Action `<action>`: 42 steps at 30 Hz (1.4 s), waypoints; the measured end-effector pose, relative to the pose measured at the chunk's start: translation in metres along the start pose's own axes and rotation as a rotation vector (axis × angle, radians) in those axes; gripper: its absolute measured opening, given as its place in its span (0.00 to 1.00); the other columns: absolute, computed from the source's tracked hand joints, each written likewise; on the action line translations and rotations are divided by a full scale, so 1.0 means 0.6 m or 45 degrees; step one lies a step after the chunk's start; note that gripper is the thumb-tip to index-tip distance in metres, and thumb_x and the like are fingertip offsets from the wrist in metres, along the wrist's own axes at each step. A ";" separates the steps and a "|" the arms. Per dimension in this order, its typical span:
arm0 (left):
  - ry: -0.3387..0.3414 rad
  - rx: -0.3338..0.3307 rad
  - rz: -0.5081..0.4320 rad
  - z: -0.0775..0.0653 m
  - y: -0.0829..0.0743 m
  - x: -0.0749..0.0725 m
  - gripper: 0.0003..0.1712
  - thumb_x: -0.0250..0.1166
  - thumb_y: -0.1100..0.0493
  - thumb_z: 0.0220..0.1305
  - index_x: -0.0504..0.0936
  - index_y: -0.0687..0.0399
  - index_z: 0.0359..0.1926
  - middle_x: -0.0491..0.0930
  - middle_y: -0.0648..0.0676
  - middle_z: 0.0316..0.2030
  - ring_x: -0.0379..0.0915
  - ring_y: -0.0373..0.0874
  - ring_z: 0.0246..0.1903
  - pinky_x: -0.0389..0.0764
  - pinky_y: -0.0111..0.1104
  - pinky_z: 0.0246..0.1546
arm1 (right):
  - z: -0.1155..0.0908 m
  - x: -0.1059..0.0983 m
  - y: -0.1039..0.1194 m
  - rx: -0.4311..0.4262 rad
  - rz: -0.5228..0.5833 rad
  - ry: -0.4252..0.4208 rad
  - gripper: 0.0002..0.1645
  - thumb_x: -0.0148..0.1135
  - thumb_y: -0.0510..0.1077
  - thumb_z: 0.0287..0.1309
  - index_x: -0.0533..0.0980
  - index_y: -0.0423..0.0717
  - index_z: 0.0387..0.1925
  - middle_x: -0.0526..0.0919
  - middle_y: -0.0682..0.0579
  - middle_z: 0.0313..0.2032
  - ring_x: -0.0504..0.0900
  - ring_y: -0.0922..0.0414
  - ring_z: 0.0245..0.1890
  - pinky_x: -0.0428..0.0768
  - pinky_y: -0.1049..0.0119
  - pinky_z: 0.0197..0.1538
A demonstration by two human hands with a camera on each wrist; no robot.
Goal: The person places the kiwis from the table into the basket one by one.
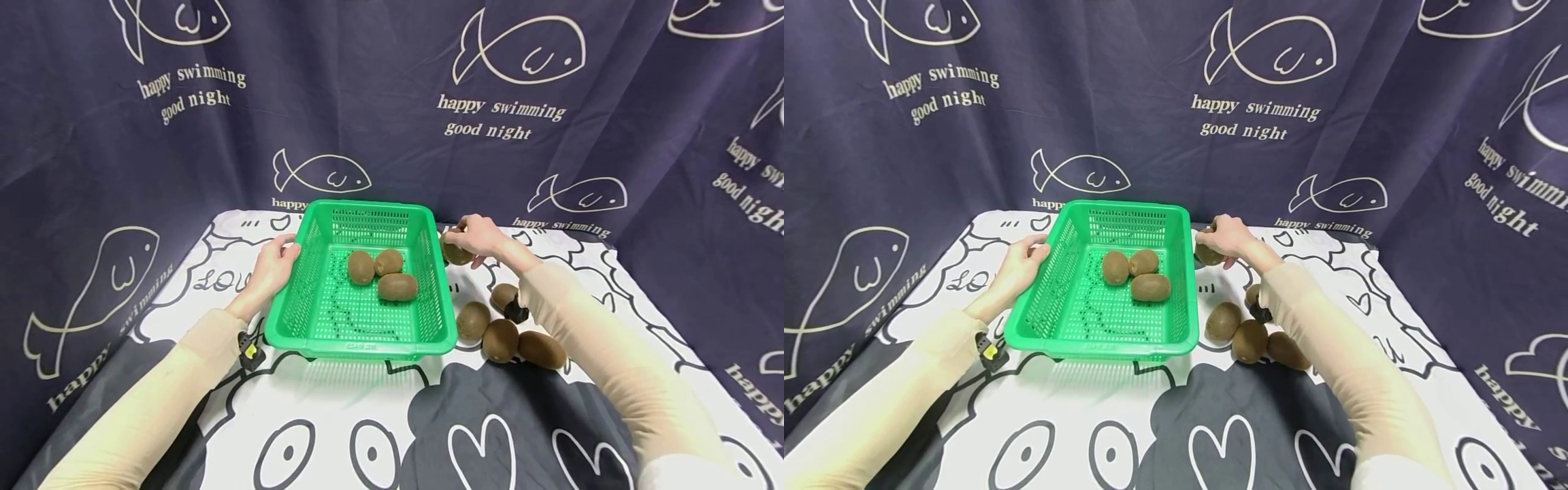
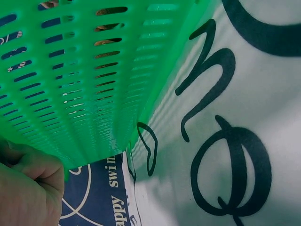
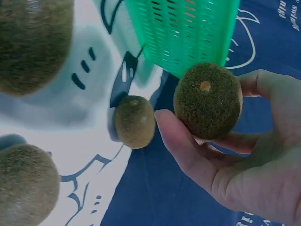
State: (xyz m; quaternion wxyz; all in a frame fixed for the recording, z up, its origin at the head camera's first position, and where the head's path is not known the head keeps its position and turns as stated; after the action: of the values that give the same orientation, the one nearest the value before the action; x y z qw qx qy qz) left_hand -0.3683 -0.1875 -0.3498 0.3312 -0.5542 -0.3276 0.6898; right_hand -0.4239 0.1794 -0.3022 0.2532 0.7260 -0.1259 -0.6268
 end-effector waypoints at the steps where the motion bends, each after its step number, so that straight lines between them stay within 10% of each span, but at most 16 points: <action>1: 0.001 0.006 0.000 0.000 -0.001 0.000 0.24 0.47 0.57 0.73 0.68 0.62 0.66 0.80 0.66 0.42 0.75 0.48 0.35 0.75 0.29 0.36 | 0.000 -0.003 0.002 0.000 -0.005 -0.006 0.27 0.55 0.53 0.58 0.73 0.33 0.47 0.77 0.31 0.43 0.85 0.45 0.19 0.84 0.59 0.20; 14: 0.008 0.011 0.003 0.000 -0.001 0.000 0.24 0.47 0.58 0.73 0.68 0.63 0.66 0.80 0.67 0.41 0.74 0.46 0.34 0.75 0.29 0.35 | -0.006 -0.024 0.071 -0.146 -0.115 -0.102 0.23 0.56 0.53 0.57 0.78 0.40 0.46 0.82 0.40 0.36 0.82 0.49 0.18 0.80 0.64 0.20; 21: 0.006 0.007 0.006 0.001 0.000 0.000 0.25 0.47 0.57 0.73 0.67 0.63 0.66 0.80 0.67 0.43 0.75 0.49 0.36 0.75 0.30 0.37 | -0.013 -0.009 0.122 -0.269 -0.208 -0.140 0.20 0.56 0.53 0.57 0.77 0.41 0.41 0.81 0.44 0.36 0.78 0.49 0.37 0.77 0.58 0.40; 42: 0.018 -0.007 -0.002 0.003 0.004 0.001 0.26 0.47 0.56 0.74 0.66 0.62 0.67 0.80 0.66 0.44 0.76 0.51 0.38 0.78 0.32 0.37 | -0.031 0.100 0.185 -0.421 -0.275 0.127 0.18 0.56 0.50 0.57 0.76 0.44 0.45 0.75 0.54 0.25 0.72 0.57 0.26 0.70 0.68 0.30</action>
State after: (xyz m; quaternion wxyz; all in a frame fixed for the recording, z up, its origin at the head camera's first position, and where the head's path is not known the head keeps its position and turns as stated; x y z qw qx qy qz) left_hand -0.3706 -0.1882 -0.3518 0.3326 -0.5598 -0.3277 0.6846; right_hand -0.3797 0.0602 -0.2931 0.3060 0.7141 0.0699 -0.6258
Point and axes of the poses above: each hand's wrist, its own z-axis towards the middle knuckle, its own x-axis out of the palm, y = z × x, the point moved 8 cm from there along z, towards the middle knuckle
